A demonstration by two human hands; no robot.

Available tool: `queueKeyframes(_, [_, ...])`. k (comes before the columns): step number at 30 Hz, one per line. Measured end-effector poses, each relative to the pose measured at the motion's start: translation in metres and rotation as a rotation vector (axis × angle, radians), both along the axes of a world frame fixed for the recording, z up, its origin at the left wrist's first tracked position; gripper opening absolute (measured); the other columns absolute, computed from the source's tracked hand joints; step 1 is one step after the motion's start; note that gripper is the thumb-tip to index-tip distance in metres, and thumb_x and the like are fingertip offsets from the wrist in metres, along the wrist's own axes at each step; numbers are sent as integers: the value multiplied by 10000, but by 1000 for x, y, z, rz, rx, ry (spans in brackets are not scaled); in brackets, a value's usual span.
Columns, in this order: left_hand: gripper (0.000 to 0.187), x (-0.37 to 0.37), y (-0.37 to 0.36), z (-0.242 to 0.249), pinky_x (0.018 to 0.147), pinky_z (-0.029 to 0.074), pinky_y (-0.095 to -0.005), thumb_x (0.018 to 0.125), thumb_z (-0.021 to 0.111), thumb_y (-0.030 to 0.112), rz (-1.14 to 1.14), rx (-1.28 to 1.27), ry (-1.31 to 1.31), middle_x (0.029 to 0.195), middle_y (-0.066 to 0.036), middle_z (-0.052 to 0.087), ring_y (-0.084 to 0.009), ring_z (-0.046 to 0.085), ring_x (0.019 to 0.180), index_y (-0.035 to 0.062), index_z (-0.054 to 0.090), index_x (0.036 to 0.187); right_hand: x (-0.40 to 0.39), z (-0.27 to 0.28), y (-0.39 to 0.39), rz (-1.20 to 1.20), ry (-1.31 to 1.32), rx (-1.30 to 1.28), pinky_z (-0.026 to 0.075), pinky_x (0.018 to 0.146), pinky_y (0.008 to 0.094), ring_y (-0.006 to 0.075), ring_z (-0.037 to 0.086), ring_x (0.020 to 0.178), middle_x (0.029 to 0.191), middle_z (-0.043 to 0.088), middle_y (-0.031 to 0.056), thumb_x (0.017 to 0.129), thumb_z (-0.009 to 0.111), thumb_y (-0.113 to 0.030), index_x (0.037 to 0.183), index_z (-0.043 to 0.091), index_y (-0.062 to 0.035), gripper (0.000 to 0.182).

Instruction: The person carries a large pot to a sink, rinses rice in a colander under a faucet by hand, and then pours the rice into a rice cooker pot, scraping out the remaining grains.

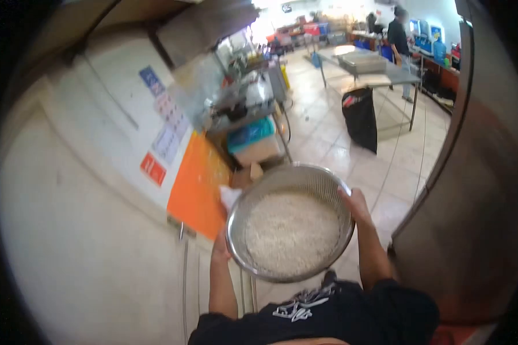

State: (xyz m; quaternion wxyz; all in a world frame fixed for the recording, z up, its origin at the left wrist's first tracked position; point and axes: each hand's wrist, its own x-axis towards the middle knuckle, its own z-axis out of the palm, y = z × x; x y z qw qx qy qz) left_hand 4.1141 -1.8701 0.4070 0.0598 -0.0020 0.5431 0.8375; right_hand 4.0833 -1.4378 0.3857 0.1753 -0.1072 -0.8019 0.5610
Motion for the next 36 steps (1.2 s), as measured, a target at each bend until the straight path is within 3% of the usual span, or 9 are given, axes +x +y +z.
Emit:
queueKeyframes(3, [483, 44, 9, 27, 917, 468, -444, 895, 365, 305, 26, -31, 88, 1168, -210, 563, -309, 567, 1068, -20, 477, 1236, 56, 26, 16, -105, 21, 4, 459, 613, 373, 215, 602, 668, 717, 618, 152, 788, 607, -456, 828, 620, 79, 536])
queueKeyframes(4, [495, -45, -33, -1, 917, 468, -444, 893, 371, 323, -8, -20, -69, 1163, -213, 566, -313, 569, 1064, -18, 481, 1234, -22, 6, -15, -101, -61, -7, 463, 623, 373, 227, 611, 680, 741, 627, 162, 788, 608, -452, 848, 623, 82, 538])
queueKeyframes(8, [520, -53, -33, -34, 915, 468, -437, 872, 409, 371, -22, -10, -267, 1159, -202, 575, -305, 574, 1061, -13, 500, 1210, -1, -7, -2, -124, -90, -19, 460, 611, 372, 232, 605, 681, 759, 624, 165, 787, 609, -462, 866, 614, 103, 571])
queueKeyframes(12, [410, -54, -21, -71, 792, 514, -397, 833, 490, 389, -141, 66, -174, 943, -136, 658, -257, 629, 846, 33, 631, 980, 25, -25, 3, -131, -139, -57, 479, 689, 372, 274, 638, 807, 843, 645, 225, 762, 628, -449, 894, 609, 131, 594])
queueKeyframes(20, [433, -64, -34, -55, 828, 500, -413, 868, 450, 371, -193, 12, -256, 1032, -143, 632, -257, 618, 918, 20, 599, 1072, 105, 13, -39, -346, -228, 87, 439, 578, 343, 177, 561, 650, 721, 606, 106, 801, 610, -422, 866, 626, 94, 520])
queueKeyframes(26, [493, -95, -51, -124, 890, 466, -405, 860, 480, 389, -471, 85, -248, 1131, -156, 593, -261, 589, 1002, 21, 536, 1184, 102, 6, -70, -406, -122, 156, 440, 631, 353, 195, 566, 679, 753, 612, 130, 805, 590, -422, 852, 613, 89, 514])
queueKeyframes(28, [518, -86, -60, -145, 892, 466, -410, 866, 470, 386, -375, 178, -256, 1153, -168, 578, -276, 586, 1011, -5, 504, 1204, 83, -21, -64, -412, -68, 200, 443, 642, 348, 192, 567, 686, 762, 620, 151, 802, 593, -410, 847, 607, 95, 507])
queueKeyframes(31, [515, -56, -97, -172, 910, 447, -428, 863, 438, 388, -150, 84, -224, 1097, -170, 608, -290, 590, 995, -6, 539, 1178, 65, -49, -96, -390, -180, 363, 471, 764, 407, 356, 636, 879, 857, 638, 269, 774, 624, -355, 895, 619, 92, 463])
queueKeyframes(36, [500, -179, -139, -96, 906, 464, -415, 892, 417, 369, -230, 104, -370, 1140, -185, 581, -288, 587, 1019, -17, 496, 1201, -106, -46, -118, -369, -162, 404, 468, 760, 426, 407, 609, 908, 910, 608, 306, 781, 625, -282, 932, 602, 97, 408])
